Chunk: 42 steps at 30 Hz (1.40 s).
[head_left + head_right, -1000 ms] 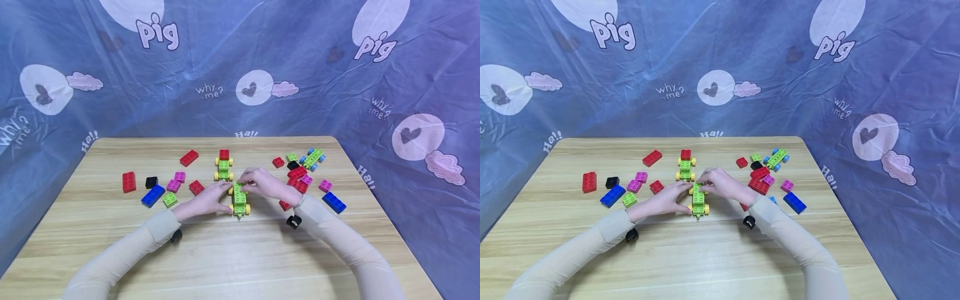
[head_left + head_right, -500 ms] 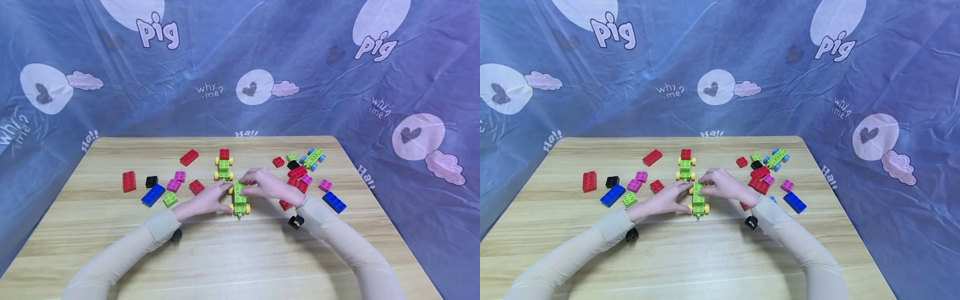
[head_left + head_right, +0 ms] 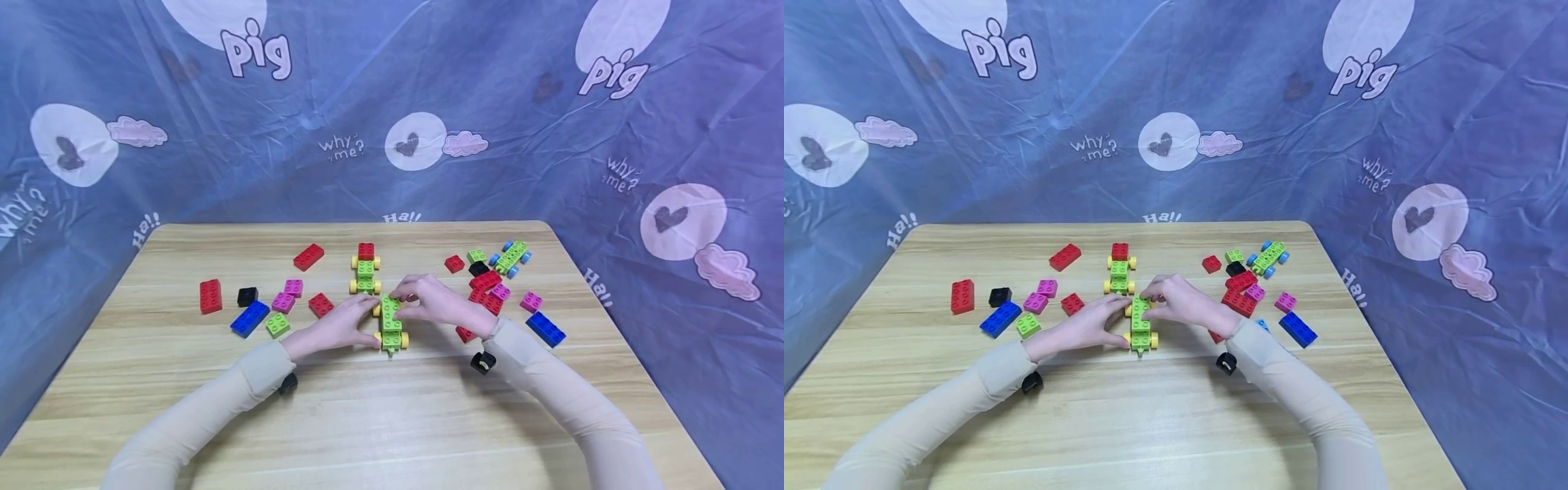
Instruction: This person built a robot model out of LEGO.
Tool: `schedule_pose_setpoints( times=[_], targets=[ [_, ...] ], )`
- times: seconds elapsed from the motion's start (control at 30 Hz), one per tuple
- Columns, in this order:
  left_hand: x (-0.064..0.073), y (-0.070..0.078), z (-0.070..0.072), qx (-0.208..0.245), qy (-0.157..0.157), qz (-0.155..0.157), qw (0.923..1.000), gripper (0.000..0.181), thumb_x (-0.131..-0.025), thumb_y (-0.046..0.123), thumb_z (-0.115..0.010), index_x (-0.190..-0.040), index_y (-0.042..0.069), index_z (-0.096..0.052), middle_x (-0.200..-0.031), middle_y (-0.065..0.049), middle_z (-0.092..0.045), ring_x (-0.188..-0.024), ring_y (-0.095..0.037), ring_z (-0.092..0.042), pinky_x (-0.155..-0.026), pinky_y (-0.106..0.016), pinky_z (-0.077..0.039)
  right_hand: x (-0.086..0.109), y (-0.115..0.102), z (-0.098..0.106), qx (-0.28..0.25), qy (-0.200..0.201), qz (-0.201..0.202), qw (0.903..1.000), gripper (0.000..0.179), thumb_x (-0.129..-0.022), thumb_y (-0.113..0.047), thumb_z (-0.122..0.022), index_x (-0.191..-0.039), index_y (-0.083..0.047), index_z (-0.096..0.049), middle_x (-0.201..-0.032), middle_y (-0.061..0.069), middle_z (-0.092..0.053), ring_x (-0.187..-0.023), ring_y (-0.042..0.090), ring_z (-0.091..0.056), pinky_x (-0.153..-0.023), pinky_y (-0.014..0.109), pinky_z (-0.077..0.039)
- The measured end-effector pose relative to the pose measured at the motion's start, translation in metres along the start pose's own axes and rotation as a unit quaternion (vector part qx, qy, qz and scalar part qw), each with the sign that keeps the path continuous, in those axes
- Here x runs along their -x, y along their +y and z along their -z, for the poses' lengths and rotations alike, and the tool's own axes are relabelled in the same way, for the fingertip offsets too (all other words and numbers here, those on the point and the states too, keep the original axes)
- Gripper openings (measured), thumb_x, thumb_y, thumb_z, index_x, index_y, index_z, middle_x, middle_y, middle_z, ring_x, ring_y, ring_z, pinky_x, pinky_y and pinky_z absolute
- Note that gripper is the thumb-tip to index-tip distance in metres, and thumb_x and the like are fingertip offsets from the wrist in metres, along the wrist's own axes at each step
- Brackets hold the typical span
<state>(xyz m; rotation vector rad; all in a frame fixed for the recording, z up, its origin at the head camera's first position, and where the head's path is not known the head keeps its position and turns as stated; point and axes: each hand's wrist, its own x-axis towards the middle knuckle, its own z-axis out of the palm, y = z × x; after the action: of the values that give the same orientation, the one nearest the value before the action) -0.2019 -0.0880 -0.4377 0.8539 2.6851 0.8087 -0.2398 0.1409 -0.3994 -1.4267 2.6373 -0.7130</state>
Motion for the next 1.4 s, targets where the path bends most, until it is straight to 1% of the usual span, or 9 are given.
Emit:
schedule_pose_setpoints(
  times=[0.2, 0.43, 0.63, 0.8, 0.87, 1.03, 1.13, 1.2, 1.4],
  targets=[
    [0.0, 0.0, 0.0, 0.0, 0.001, -0.001, 1.0, 0.09, -0.077, 0.035, -0.083, -0.145, -0.007, -0.042, -0.145, -0.021, -0.05, -0.134, -0.035, -0.051, -0.117, -0.047, -0.04, -0.002, -0.004, 0.002, -0.002, -0.004, -0.013, 0.9999, 0.037, -0.082, -0.02, -0.08, -0.112, 0.001, -0.072, -0.103, 0.016, -0.073, -0.089, 0.028, -0.071, -0.08, 0.032, -0.061],
    [0.002, 0.002, 0.002, 0.001, 0.002, -0.001, 1.0, 0.091, -0.077, 0.034, -0.084, -0.145, -0.008, -0.042, -0.144, -0.021, -0.051, -0.133, -0.035, -0.051, -0.116, -0.048, -0.04, -0.003, -0.006, 0.003, 0.006, -0.018, -0.022, 0.9996, 0.039, -0.082, -0.021, -0.079, -0.113, 0.001, -0.071, -0.104, 0.016, -0.073, -0.09, 0.027, -0.071, -0.08, 0.03, -0.061],
    [0.002, 0.001, 0.001, 0.001, 0.002, 0.001, 1.0, 0.09, -0.076, 0.034, -0.084, -0.145, -0.007, -0.042, -0.145, -0.021, -0.051, -0.133, -0.035, -0.051, -0.116, -0.048, -0.04, -0.002, -0.008, 0.003, -0.008, -0.02, -0.054, 0.9983, 0.04, -0.083, -0.022, -0.079, -0.115, 0.0, -0.07, -0.108, 0.015, -0.073, -0.094, 0.026, -0.07, -0.082, 0.032, -0.061],
    [0.001, 0.001, 0.0, 0.002, 0.001, 0.001, 1.0, 0.09, -0.077, 0.034, -0.084, -0.145, -0.008, -0.042, -0.145, -0.021, -0.05, -0.134, -0.035, -0.051, -0.117, -0.047, -0.04, 0.003, -0.006, -0.003, -0.049, -0.002, -0.11, 0.9927, 0.044, -0.083, -0.023, -0.079, -0.121, -0.001, -0.068, -0.114, 0.015, -0.073, -0.1, 0.027, -0.071, -0.088, 0.033, -0.06],
    [0.001, 0.0, 0.0, 0.005, 0.001, 0.001, 1.0, 0.09, -0.077, 0.034, -0.084, -0.145, -0.007, -0.042, -0.145, -0.02, -0.05, -0.134, -0.035, -0.051, -0.117, -0.047, -0.039, 0.004, -0.006, -0.006, -0.075, 0.009, -0.125, 0.9893, 0.046, -0.084, -0.022, -0.079, -0.122, -0.001, -0.067, -0.117, 0.016, -0.072, -0.103, 0.029, -0.071, -0.091, 0.034, -0.06],
    [0.001, 0.0, -0.001, 0.002, 0.003, -0.001, 1.0, 0.09, -0.077, 0.035, -0.084, -0.145, -0.008, -0.041, -0.145, -0.021, -0.05, -0.134, -0.035, -0.051, -0.116, -0.048, -0.04, 0.008, -0.002, -0.012, -0.148, 0.03, -0.137, 0.979, 0.045, -0.085, -0.016, -0.078, -0.124, 0.003, -0.065, -0.125, 0.018, -0.069, -0.111, 0.032, -0.069, -0.096, 0.037, -0.058],
    [0.0, 0.0, -0.001, 0.002, 0.003, 0.0, 1.0, 0.091, -0.077, 0.035, -0.084, -0.145, -0.008, -0.041, -0.145, -0.021, -0.05, -0.134, -0.035, -0.051, -0.117, -0.048, -0.04, 0.01, 0.001, -0.015, -0.177, 0.036, -0.143, 0.9732, 0.045, -0.085, -0.015, -0.077, -0.125, 0.003, -0.065, -0.126, 0.019, -0.068, -0.113, 0.033, -0.068, -0.097, 0.038, -0.057],
    [0.0, -0.001, -0.001, 0.003, 0.002, 0.001, 1.0, 0.09, -0.077, 0.035, -0.083, -0.145, -0.007, -0.041, -0.146, -0.02, -0.05, -0.134, -0.035, -0.05, -0.117, -0.047, -0.039, 0.01, 0.002, -0.016, -0.187, 0.037, -0.144, 0.9711, 0.044, -0.086, -0.015, -0.077, -0.125, 0.003, -0.065, -0.126, 0.019, -0.068, -0.114, 0.032, -0.067, -0.097, 0.037, -0.057],
    [-0.001, -0.002, -0.002, 0.002, 0.0, 0.001, 1.0, 0.09, -0.077, 0.035, -0.083, -0.146, -0.006, -0.041, -0.146, -0.02, -0.049, -0.135, -0.034, -0.05, -0.118, -0.047, -0.039, 0.01, 0.005, -0.018, -0.19, 0.038, -0.142, 0.9708, 0.043, -0.086, -0.015, -0.076, -0.124, 0.002, -0.066, -0.126, 0.018, -0.068, -0.113, 0.032, -0.068, -0.096, 0.033, -0.057]
  ],
)
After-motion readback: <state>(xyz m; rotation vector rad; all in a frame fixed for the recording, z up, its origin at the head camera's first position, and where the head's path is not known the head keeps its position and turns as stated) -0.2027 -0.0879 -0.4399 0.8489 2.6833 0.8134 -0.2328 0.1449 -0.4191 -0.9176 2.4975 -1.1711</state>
